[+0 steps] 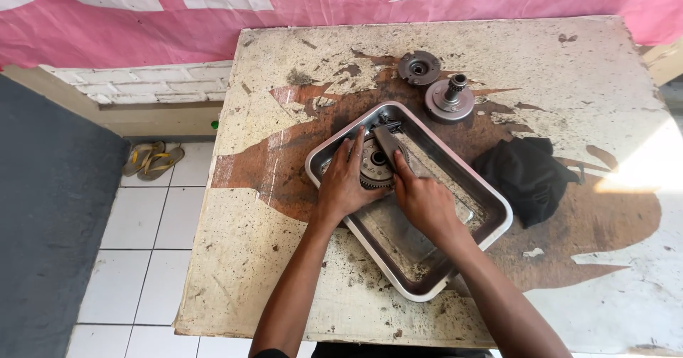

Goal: Scrubbing a metal gear with a brush in a metal tray.

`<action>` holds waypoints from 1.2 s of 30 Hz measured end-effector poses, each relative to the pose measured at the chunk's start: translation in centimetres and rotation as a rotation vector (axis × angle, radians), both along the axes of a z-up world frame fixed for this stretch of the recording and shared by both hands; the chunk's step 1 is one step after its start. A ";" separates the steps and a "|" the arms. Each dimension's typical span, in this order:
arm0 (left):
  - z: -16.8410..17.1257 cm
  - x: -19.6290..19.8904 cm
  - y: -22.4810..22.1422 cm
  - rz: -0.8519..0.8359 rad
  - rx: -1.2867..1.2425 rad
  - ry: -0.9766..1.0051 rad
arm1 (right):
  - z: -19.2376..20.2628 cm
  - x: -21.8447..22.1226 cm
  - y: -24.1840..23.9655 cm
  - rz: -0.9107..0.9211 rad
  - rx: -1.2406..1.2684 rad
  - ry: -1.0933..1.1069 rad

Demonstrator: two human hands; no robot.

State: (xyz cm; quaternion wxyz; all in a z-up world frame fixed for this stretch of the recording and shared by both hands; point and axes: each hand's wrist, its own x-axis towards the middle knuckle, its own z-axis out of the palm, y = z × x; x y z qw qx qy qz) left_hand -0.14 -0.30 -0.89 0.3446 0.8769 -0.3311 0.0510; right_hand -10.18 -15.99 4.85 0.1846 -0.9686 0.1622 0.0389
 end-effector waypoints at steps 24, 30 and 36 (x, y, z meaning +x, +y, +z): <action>-0.4 0.2 0.0 -0.003 0.027 0.057 | -0.5 2.6 0.0 0.052 -0.062 -0.099; 1.7 -0.4 0.6 -0.059 0.063 0.140 | 0.5 -0.1 -0.2 0.074 -0.135 -0.131; 1.6 -0.2 0.2 -0.042 0.099 0.091 | 1.3 -7.3 -1.9 0.112 -0.055 -0.040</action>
